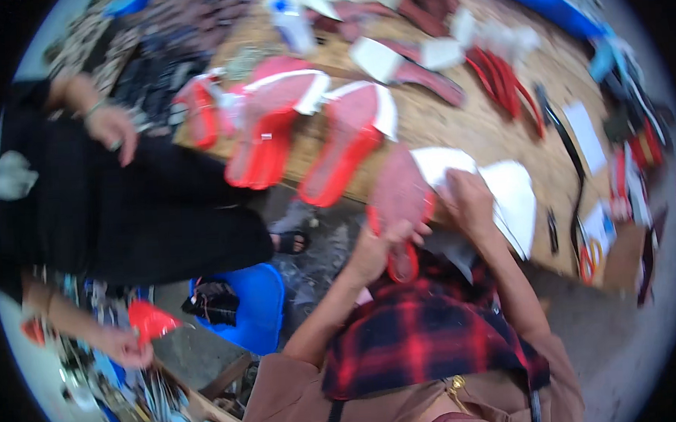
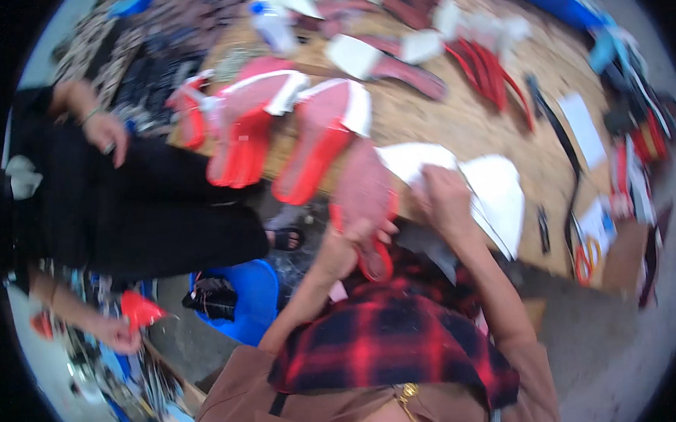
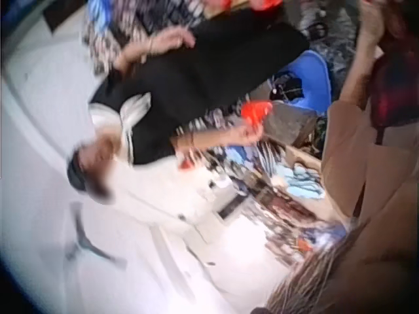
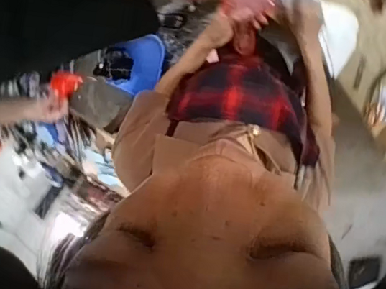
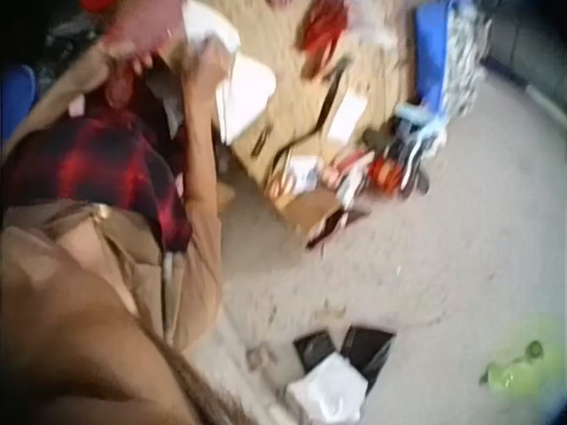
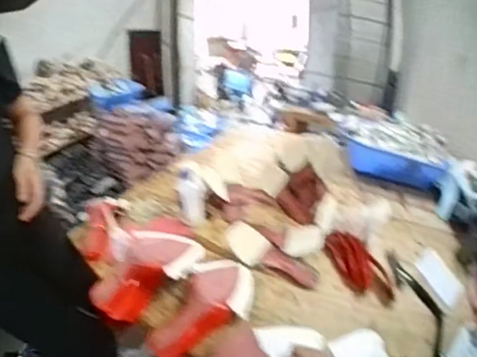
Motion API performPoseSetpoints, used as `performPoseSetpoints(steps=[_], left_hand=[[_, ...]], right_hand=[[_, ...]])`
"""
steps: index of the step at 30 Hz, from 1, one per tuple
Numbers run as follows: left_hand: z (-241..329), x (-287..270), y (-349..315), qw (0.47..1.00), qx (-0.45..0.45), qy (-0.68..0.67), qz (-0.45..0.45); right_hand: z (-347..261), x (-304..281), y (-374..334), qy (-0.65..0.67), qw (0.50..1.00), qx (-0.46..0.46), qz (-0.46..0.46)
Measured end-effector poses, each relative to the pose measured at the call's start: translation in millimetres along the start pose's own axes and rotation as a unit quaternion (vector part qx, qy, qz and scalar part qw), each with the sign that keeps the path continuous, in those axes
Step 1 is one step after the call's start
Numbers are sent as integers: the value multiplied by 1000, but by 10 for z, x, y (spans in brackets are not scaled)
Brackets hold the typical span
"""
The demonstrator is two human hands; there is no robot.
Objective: The person assembles red slipper soles by placing white insole pads onto them and pressing them into place. They handle the soles one at a time, stack the finished units, and later handle pink fabric straps and pink foam pieces on the workbench.
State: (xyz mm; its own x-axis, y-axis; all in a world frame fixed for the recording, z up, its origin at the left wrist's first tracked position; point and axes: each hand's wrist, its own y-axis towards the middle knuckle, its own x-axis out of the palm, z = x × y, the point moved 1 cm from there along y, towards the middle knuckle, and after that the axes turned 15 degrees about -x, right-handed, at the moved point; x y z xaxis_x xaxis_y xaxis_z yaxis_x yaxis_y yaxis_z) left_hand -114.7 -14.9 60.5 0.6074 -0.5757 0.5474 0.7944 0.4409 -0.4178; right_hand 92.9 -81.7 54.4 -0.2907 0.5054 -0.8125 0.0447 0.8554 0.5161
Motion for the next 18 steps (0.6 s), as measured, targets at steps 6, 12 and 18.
performPoseSetpoints(steps=[6,12,18], left_hand=[[-32,-119,-74,997,19,-67,27],[-82,-177,-122,999,14,-23,25],[-42,0,-19,999,-27,-31,-31]], right_hand=[[-177,-54,31,-104,989,-66,-81],[-7,-21,-15,-4,1000,-24,-17],[182,-156,6,239,942,238,-3]])
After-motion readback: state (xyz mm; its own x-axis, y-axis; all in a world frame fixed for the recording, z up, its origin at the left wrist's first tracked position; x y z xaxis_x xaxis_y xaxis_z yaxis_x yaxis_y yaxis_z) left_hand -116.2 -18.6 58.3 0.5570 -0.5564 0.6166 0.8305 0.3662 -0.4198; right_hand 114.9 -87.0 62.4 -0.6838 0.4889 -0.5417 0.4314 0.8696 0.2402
